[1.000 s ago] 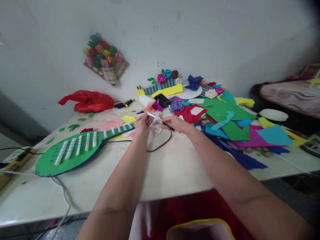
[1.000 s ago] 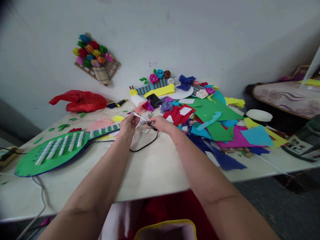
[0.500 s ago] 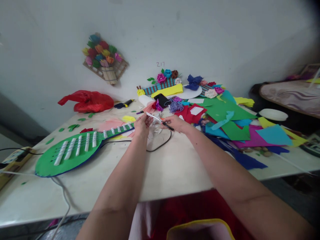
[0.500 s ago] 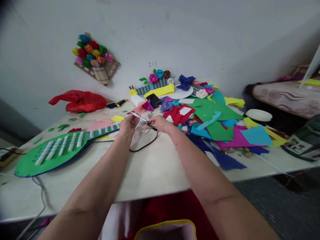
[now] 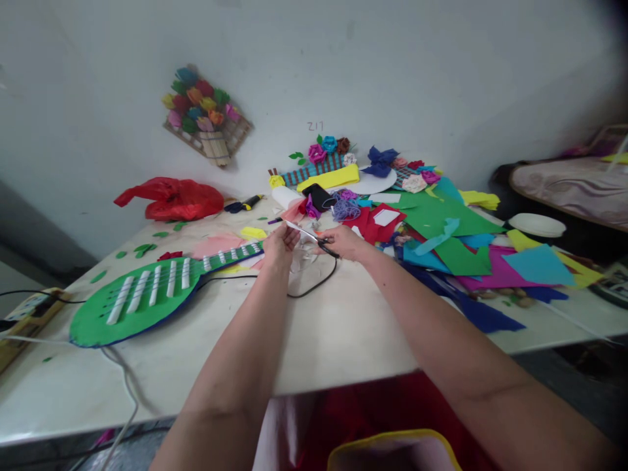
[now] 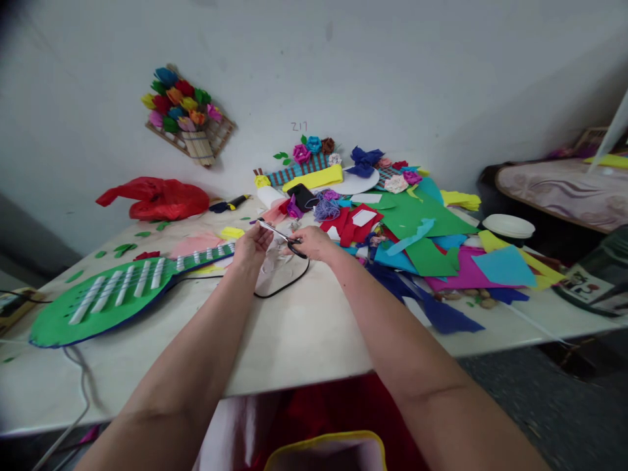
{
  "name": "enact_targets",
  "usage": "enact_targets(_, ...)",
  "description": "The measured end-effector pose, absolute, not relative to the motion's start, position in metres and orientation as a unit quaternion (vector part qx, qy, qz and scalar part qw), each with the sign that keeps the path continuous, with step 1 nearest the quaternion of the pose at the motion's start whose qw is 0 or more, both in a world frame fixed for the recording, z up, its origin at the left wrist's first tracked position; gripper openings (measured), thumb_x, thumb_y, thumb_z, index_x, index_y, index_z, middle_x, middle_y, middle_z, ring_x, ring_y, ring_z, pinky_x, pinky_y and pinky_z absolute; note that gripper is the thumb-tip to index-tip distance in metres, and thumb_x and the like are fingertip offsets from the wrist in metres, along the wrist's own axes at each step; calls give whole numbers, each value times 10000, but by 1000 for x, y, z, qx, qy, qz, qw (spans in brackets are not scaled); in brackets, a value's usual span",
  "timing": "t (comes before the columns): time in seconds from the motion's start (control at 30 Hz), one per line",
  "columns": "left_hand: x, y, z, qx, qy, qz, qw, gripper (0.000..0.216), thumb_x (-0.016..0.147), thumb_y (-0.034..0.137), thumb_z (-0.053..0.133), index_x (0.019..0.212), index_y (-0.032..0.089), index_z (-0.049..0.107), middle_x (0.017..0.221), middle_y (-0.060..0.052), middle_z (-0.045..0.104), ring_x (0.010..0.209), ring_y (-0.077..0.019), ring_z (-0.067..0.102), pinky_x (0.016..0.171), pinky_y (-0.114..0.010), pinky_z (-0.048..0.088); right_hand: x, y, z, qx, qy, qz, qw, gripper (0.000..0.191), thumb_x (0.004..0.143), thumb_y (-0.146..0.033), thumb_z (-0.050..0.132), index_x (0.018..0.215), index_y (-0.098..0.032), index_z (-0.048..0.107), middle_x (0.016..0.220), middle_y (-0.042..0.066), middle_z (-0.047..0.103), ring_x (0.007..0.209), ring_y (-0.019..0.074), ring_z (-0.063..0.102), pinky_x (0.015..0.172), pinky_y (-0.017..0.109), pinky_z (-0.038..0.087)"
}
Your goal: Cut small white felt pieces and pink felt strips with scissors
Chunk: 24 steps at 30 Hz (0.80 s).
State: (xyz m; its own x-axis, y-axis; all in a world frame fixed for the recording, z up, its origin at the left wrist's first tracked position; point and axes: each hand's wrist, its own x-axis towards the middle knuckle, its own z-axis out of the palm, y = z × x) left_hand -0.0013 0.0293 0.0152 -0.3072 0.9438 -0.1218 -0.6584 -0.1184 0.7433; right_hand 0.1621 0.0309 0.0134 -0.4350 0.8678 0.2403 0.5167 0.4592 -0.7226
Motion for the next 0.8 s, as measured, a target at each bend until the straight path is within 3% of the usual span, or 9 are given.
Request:
enact_targets(0.17,-2,28,17,185,367,722,557,115,798,115,513,710,110,588,650,-48,655,524,-103,611,525,-195,493,160,15,29,-489,-820,138,263,322,649,-468,645,812,-198,713,624,5,595,631,141,504,533,230,289)
enact_targets(0.37,-3,29,15,192,364,718,561,92,789,147,532,736,129,604,660,-49,660,547,-99,614,558,-188,494,159,11,31,-505,-834,51,215,392,698,-494,588,965,-231,704,822,49,685,780,196,582,576,247,323)
enact_targets(0.8,0,29,13,200,362,707,573,143,804,129,489,713,111,598,676,-59,666,563,-109,628,547,-194,493,159,11,29,-516,-832,25,200,426,729,-505,548,1065,-270,665,890,52,697,853,227,599,635,274,363)
